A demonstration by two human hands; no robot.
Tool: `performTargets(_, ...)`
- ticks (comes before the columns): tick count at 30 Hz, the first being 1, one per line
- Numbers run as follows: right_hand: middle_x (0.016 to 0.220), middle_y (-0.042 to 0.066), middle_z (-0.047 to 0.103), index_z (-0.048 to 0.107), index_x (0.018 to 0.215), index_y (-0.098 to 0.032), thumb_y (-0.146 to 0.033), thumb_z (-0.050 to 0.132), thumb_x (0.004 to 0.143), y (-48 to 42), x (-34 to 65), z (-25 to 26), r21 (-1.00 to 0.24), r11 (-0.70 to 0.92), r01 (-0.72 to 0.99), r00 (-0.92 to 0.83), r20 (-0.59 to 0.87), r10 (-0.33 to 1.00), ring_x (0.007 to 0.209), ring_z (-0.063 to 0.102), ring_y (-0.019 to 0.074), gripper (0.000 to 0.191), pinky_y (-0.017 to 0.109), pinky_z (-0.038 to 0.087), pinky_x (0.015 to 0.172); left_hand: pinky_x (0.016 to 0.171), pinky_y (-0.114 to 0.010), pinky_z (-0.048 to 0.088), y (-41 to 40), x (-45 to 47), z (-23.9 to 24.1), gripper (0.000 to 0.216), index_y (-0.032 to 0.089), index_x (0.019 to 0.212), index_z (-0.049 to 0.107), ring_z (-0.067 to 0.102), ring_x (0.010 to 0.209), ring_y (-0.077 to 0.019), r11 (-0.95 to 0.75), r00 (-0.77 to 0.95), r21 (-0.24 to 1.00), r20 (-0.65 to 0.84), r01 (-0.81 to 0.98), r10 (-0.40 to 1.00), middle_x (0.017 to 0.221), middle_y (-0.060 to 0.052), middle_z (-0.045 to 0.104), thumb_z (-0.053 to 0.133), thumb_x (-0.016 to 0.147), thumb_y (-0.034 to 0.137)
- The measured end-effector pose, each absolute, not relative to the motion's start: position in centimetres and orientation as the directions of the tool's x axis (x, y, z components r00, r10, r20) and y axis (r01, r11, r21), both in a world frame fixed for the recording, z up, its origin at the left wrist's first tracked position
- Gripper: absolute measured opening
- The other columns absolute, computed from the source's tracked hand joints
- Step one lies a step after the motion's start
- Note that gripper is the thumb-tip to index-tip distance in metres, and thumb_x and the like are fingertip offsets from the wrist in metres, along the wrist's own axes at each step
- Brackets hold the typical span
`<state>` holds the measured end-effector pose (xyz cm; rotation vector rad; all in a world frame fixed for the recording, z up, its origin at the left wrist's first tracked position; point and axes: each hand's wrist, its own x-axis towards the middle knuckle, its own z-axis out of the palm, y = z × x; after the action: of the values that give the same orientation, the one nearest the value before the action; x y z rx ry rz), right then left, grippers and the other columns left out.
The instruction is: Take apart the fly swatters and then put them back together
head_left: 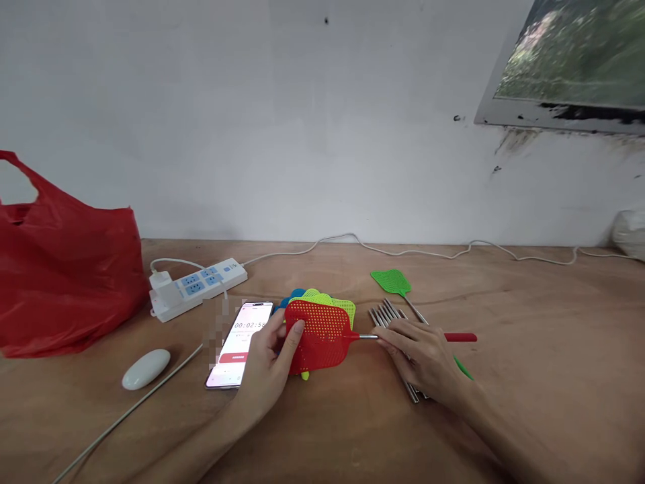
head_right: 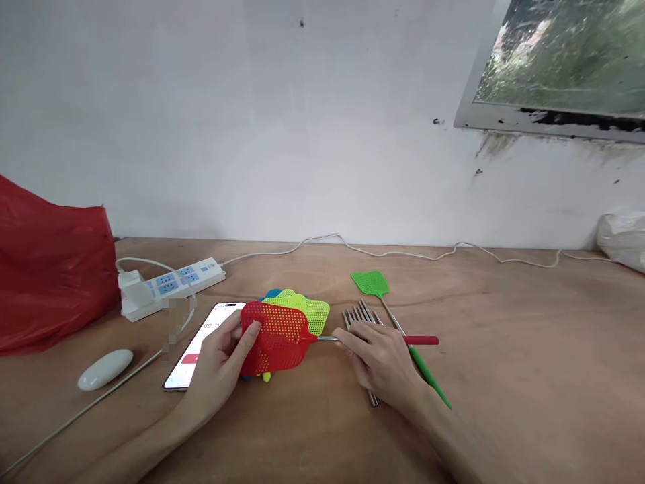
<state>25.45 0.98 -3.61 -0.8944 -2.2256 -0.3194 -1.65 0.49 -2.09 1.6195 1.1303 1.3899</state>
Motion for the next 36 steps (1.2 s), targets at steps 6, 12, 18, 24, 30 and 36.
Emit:
performTargets(6, 0.085, 0.005, 0.070, 0.066, 0.108, -0.021, -0.008, 0.053, 0.093, 1.0, 25.1, -3.8, 0.043, 0.704, 0.708, -0.499, 0.737, 0.457, 0.075, 0.066, 0.0176, 0.024, 0.028, 0.049, 0.066, 0.029, -0.019, 0.033, 0.9, -1.3, -1.7, 0.045, 0.018, 0.110, 0.064, 0.055, 0.035, -0.0149, -0.085, 0.048, 0.994, 0.088, -0.071, 0.995, 0.052, 0.005, 0.058, 0.066, 0.086, 0.057)
performTargets(12, 0.083, 0.004, 0.071, 0.065, 0.112, -0.023, -0.005, 0.052, 0.091, 1.2, 25.1, -3.6, 0.111, 0.666, 0.737, -0.497, 0.757, 0.423, 0.072, 0.064, 0.0173, 0.031, 0.030, 0.048, 0.067, 0.039, -0.026, 0.052, 1.5, -1.3, -2.0, 0.049, 0.016, 0.105, 0.062, 0.067, 0.047, -0.0196, 0.014, 0.041, 0.973, -0.005, -0.229, 0.999, 0.068, -0.001, 0.071, 0.076, 0.077, 0.054)
performTargets(18, 0.082, 0.004, 0.070, 0.066, 0.109, -0.023, -0.007, 0.054, 0.090, 0.9, 24.5, -3.3, 0.081, 0.660, 0.747, -0.466, 0.772, 0.432, 0.072, 0.063, 0.0182, 0.028, 0.032, 0.048, 0.068, 0.049, -0.027, 0.056, 1.4, -1.0, -2.0, 0.037, 0.019, 0.089, 0.062, 0.071, 0.063, -0.0208, -0.039, -0.021, 0.969, 0.035, -0.243, 0.999, 0.082, -0.002, 0.073, 0.078, 0.076, 0.049)
performTargets(24, 0.086, 0.004, 0.072, 0.069, 0.107, -0.024, -0.008, 0.052, 0.091, 1.0, 25.7, -3.0, 0.059, 0.595, 0.801, -0.413, 0.774, 0.480, 0.079, 0.066, 0.0196, 0.028, 0.031, 0.049, 0.072, 0.058, -0.028, 0.055, 2.5, -2.0, -2.4, 0.047, 0.019, 0.092, 0.062, 0.070, 0.074, -0.0214, -0.140, -0.221, 0.977, 0.103, -0.161, 0.970, 0.084, -0.001, 0.072, 0.078, 0.071, 0.057)
performTargets(30, 0.091, 0.007, 0.073, 0.067, 0.103, -0.021, -0.016, 0.050, 0.098, 1.1, 25.3, -2.8, -0.051, 0.580, 0.813, -0.342, 0.765, 0.546, 0.086, 0.069, 0.0208, 0.018, 0.030, 0.050, 0.073, 0.067, -0.029, 0.056, 2.1, -1.4, -2.3, 0.035, 0.022, 0.096, 0.057, 0.071, 0.086, -0.0236, -0.209, -0.128, 0.963, 0.188, -0.170, 0.974, 0.092, -0.002, 0.072, 0.073, 0.081, 0.049)
performTargets(36, 0.088, 0.005, 0.073, 0.064, 0.105, -0.021, -0.016, 0.049, 0.099, 0.6, 24.4, -2.9, -0.094, 0.627, 0.773, -0.358, 0.752, 0.553, 0.079, 0.068, 0.0198, 0.017, 0.030, 0.049, 0.069, 0.072, -0.025, 0.055, 2.6, -2.0, -3.0, 0.029, 0.022, 0.094, 0.054, 0.067, 0.083, -0.0163, -0.322, -0.183, 0.935, 0.294, -0.151, 0.938, 0.090, 0.001, 0.067, 0.077, 0.078, 0.032)
